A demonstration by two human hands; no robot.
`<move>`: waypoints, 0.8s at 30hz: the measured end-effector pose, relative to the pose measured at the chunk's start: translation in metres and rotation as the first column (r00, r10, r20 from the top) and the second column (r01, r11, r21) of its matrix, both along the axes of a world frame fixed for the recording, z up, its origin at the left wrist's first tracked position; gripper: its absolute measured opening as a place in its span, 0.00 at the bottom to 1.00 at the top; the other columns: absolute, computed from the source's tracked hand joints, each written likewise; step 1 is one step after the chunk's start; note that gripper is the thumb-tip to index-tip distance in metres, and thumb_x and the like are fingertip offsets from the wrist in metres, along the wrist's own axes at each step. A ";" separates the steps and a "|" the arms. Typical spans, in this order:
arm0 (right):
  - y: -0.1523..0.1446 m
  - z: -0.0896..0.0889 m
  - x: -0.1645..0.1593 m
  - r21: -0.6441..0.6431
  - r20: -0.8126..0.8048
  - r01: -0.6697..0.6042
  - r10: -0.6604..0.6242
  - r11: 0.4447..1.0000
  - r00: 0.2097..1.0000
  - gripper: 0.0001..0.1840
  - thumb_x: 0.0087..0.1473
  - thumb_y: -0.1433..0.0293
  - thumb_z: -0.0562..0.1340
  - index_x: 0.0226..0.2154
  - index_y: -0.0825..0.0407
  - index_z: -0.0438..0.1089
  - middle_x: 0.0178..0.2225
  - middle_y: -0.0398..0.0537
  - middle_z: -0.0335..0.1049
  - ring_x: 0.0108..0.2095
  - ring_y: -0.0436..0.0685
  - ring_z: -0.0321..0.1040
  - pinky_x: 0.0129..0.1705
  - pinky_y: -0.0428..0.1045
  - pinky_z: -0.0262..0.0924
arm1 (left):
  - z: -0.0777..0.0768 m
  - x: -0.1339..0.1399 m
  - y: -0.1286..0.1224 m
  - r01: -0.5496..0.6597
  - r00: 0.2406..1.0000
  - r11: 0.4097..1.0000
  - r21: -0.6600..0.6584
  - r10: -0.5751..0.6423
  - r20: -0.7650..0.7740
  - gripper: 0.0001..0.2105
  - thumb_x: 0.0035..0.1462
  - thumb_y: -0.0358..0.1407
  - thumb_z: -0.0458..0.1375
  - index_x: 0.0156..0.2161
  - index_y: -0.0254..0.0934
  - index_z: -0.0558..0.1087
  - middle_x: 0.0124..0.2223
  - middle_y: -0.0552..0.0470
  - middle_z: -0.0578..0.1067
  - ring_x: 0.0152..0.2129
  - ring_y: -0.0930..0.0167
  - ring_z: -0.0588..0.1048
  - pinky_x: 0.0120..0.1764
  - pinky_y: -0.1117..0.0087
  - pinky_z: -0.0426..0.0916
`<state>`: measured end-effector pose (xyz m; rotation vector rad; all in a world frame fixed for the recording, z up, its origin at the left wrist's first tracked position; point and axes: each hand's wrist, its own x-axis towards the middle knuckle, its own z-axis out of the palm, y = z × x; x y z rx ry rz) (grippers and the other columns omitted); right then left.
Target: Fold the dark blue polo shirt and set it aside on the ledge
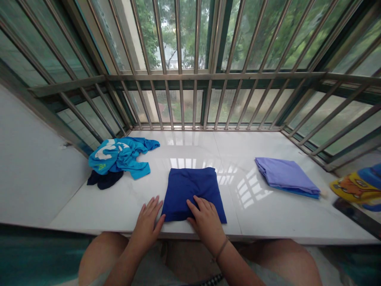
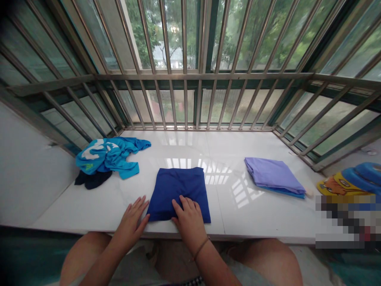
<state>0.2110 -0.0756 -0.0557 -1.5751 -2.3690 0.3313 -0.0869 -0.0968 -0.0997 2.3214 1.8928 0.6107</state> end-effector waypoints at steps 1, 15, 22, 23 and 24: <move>0.005 0.000 -0.001 0.002 -0.001 0.009 -0.009 1.000 1.000 0.33 0.65 0.64 0.71 0.69 0.34 0.70 0.70 0.53 0.69 0.66 0.68 0.67 0.65 0.66 0.63 | 0.006 0.000 -0.003 0.010 0.999 1.000 0.007 -0.010 0.048 0.23 0.74 0.44 0.50 0.63 0.39 0.78 0.69 0.40 0.76 0.67 0.55 0.73 0.68 0.46 0.69; -0.020 -0.016 0.009 0.146 0.000 -0.046 0.046 0.988 0.999 0.14 0.71 0.66 0.67 0.56 0.39 0.78 0.53 0.47 0.80 0.51 0.59 0.72 0.49 0.54 0.62 | -0.030 0.066 -0.070 0.167 0.378 0.665 -0.728 0.638 0.671 0.46 0.35 0.76 0.68 0.47 0.38 0.82 0.52 0.35 0.85 0.51 0.48 0.84 0.49 0.54 0.80; -0.051 -0.015 0.023 0.134 -0.081 -0.111 0.123 0.985 0.989 0.14 0.68 0.68 0.70 0.54 0.38 0.79 0.50 0.44 0.82 0.48 0.56 0.74 0.48 0.51 0.64 | -0.013 0.096 -0.091 0.224 -0.038 0.664 -0.714 0.738 0.674 0.41 0.41 0.71 0.72 0.48 0.38 0.80 0.51 0.35 0.85 0.51 0.49 0.84 0.54 0.51 0.80; -0.057 -0.013 0.026 0.147 -0.114 -0.104 0.122 0.984 0.986 0.15 0.68 0.69 0.69 0.55 0.38 0.79 0.52 0.44 0.82 0.49 0.57 0.74 0.49 0.52 0.64 | -0.008 0.098 -0.093 0.217 -0.036 0.669 -0.711 0.733 0.679 0.40 0.42 0.70 0.73 0.49 0.39 0.80 0.51 0.37 0.86 0.52 0.49 0.84 0.53 0.52 0.80; -0.063 -0.012 0.029 0.159 -0.154 -0.104 0.129 0.982 0.980 0.16 0.68 0.70 0.68 0.55 0.38 0.79 0.53 0.45 0.81 0.50 0.57 0.74 0.51 0.52 0.64 | -0.004 0.098 -0.095 0.216 -0.035 0.667 -0.713 0.735 0.677 0.40 0.41 0.69 0.74 0.50 0.39 0.80 0.52 0.38 0.85 0.52 0.50 0.84 0.52 0.53 0.81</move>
